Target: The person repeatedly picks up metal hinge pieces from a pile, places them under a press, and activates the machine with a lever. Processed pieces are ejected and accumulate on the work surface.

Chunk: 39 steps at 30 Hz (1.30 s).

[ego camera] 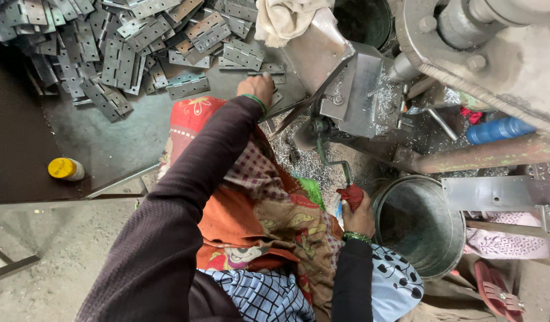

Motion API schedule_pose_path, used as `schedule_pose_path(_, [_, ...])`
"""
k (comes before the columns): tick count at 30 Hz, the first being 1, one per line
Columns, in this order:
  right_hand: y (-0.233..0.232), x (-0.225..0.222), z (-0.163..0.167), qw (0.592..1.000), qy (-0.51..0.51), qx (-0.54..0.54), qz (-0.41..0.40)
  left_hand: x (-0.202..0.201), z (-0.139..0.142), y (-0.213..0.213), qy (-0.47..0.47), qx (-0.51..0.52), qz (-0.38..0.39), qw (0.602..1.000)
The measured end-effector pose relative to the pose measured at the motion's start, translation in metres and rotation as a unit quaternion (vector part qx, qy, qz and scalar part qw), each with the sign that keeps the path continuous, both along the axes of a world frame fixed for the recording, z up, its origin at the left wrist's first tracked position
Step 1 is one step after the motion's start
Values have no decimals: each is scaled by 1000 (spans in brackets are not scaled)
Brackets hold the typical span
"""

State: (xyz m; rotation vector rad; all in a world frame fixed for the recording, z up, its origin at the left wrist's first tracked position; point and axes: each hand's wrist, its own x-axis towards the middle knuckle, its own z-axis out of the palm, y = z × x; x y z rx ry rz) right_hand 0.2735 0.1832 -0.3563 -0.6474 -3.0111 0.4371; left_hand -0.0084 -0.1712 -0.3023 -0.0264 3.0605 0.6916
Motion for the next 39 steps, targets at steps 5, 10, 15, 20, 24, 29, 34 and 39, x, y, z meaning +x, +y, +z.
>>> schedule_pose_path(5, [1, 1, -2, 1000, 15, -15, 13, -3, -1, -8, 15, -4, -4, 1000])
schedule_pose_path(10, [1, 1, -3, 999, 28, -20, 24, 6, 19, -3, 22, 11, 55, 998])
schedule_pose_path(15, [2, -2, 0, 999, -39, -30, -25, 50, 60, 19, 68, 188, -1, 980])
schedule_pose_path(20, [1, 1, 0, 999, -13, -27, -19, 66, 70, 106, 29, 218, -82, 972])
schedule_pose_path(24, [4, 2, -2, 999, -13, -45, -24, 53, 57, 175, 44, 191, -40, 980])
schedule_pose_path(29, [13, 3, -11, 1000, 15, -23, 4, 71, 50, 190, 39, 136, -87, 986])
schedule_pose_path(34, [11, -2, -9, 999, -29, -34, -19, 91, 59, 171, 82, 14, -224, 971])
schedule_pose_path(39, [19, -41, 53, 960, -280, 16, 4, 84, 57, 180, 88, -104, -225, 965])
